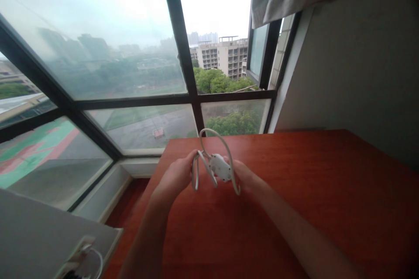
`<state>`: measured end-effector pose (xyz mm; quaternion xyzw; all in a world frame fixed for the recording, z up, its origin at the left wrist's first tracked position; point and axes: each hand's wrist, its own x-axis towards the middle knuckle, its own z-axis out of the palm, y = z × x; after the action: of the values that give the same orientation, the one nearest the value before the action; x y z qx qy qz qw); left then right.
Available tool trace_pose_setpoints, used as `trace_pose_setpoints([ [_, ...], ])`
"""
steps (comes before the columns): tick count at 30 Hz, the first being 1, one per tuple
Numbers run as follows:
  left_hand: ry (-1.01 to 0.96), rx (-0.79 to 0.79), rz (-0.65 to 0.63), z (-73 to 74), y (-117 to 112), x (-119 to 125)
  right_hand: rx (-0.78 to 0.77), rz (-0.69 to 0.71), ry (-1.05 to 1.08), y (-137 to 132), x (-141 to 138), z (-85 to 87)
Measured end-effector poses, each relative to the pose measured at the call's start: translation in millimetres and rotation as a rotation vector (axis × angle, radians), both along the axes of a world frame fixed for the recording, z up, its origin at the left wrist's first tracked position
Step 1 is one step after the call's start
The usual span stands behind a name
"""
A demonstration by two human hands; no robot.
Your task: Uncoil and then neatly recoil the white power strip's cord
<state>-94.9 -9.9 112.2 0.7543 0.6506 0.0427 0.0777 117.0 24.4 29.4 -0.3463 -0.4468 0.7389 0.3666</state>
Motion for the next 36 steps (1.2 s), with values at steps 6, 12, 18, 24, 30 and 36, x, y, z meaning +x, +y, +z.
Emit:
trace_pose_setpoints([
  [6,-0.021,-0.077,0.023,12.4,-8,4,-0.097,0.128,0.146,2,-13,3.8],
  [12,-0.043,-0.084,0.031,14.4,-11,7,-0.038,0.114,0.064,16,-25,-0.6],
  [18,-0.022,-0.068,0.054,10.5,-12,11,-0.031,0.05,-0.009,18,-35,-4.0],
  [24,-0.046,-0.04,0.073,4.2,-9,11,0.246,0.232,-0.145,24,-31,-16.1],
  [30,-0.04,-0.026,0.086,-0.2,-5,12,0.598,0.228,-0.417,36,-31,-17.8],
  [36,-0.037,-0.042,0.102,-0.6,-4,9,0.444,0.063,-0.32,29,1,-2.3],
])
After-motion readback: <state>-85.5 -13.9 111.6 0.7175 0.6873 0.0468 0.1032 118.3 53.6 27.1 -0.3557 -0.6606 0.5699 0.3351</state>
